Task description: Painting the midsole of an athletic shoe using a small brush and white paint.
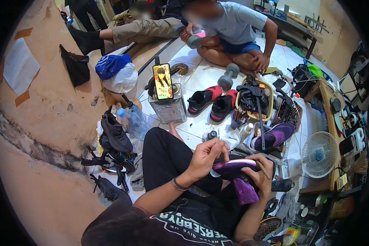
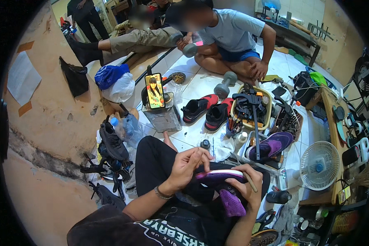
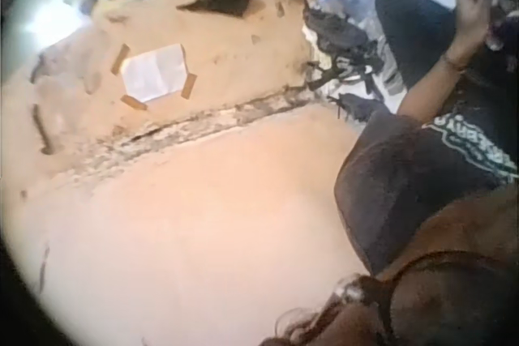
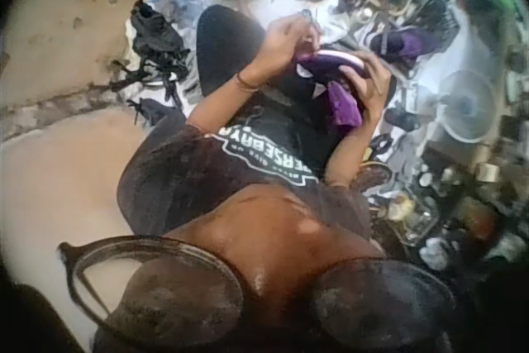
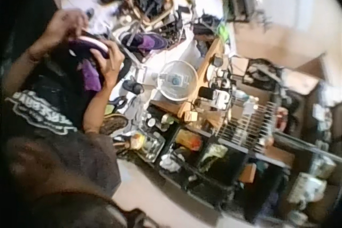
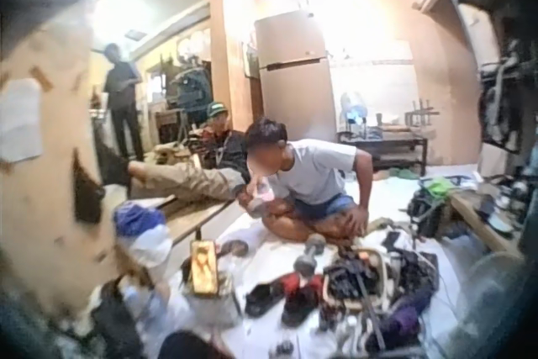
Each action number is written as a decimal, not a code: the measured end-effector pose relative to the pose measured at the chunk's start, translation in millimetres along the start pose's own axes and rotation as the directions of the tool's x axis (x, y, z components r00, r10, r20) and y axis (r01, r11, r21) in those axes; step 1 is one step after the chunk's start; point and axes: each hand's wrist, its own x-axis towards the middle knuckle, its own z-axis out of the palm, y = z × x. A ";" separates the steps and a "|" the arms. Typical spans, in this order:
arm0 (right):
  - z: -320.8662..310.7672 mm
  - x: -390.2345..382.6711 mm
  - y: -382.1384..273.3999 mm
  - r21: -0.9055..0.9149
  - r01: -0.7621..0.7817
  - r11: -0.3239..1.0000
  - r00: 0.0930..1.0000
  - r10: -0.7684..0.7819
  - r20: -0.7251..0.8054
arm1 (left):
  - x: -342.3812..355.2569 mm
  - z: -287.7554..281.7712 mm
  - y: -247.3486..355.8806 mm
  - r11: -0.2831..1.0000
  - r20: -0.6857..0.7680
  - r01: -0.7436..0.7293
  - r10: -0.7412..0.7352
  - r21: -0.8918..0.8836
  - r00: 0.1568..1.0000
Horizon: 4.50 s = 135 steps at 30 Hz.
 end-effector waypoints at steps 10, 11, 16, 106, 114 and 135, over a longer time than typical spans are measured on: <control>14.7 -22.1 -13.1 0.067 0.063 0.996 0.973 -0.046 -0.225 | -10.8 40.3 143.0 0.217 0.644 -0.971 0.758 -0.105 0.100; 25.4 -29.3 -14.4 0.033 0.165 0.986 0.947 -0.149 -0.286 | -4.1 51.2 129.3 -0.027 0.595 -0.992 0.798 -0.127 -0.097; 34.7 -1.7 -77.9 0.126 -0.135 0.983 0.955 0.163 -0.247 | -34.9 17.8 131.3 0.557 0.727 -0.828 0.595 -0.065 0.343; 101.4 -14.6 52.7 -0.455 -0.132 0.881 0.915 0.285 0.286 | -49.5 -153.0 -86.1 0.873 -0.233 0.286 -0.206 0.394 0.950; 102.6 -14.0 53.5 -0.459 -0.160 0.874 0.894 0.325 0.307 | -50.3 -156.0 -89.7 0.875 -0.214 0.260 -0.185 0.409 0.959; 90.9 -25.1 65.9 -0.202 -0.250 0.947 0.938 0.288 0.190 | -50.5 -159.4 -88.8 0.896 -0.172 0.222 -0.167 0.383 0.971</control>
